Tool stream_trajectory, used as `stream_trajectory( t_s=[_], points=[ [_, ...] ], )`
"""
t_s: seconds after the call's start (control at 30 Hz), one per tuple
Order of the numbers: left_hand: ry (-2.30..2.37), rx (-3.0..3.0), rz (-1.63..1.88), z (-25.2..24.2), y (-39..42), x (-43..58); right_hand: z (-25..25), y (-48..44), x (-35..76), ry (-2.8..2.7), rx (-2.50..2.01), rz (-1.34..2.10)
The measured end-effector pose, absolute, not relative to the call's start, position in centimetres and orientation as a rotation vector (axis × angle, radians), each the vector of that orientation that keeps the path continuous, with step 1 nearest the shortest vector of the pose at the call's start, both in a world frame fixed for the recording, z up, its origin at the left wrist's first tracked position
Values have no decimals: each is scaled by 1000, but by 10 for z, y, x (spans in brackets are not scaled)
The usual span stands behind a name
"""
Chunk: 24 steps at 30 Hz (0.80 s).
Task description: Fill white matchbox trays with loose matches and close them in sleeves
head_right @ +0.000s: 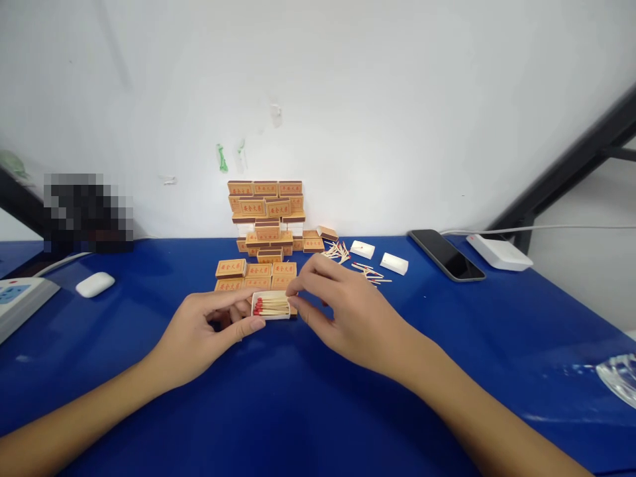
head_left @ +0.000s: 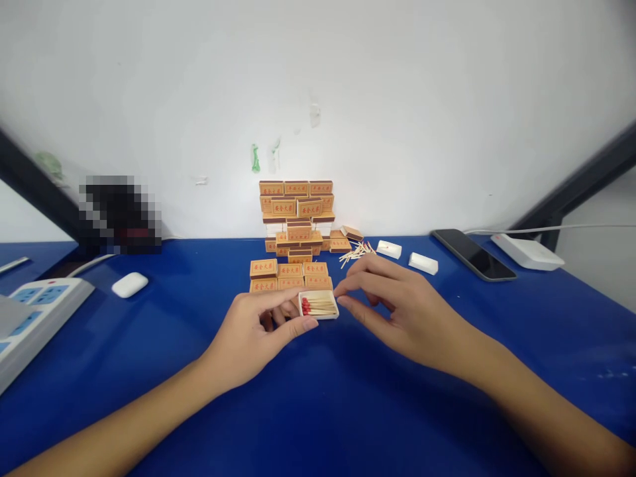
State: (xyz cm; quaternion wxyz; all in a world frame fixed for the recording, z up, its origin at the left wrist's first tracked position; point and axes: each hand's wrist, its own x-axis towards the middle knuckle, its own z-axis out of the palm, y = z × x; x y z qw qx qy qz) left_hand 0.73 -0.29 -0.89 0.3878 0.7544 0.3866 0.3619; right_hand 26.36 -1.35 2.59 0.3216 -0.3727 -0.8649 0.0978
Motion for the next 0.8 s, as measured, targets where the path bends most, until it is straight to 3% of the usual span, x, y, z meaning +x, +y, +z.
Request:
stream_trajectory(
  t_s=[0.8],
  points=[
    [987, 1997, 983, -5, -5, 5, 30, -17, 266, -2334, -802, 181]
  ],
)
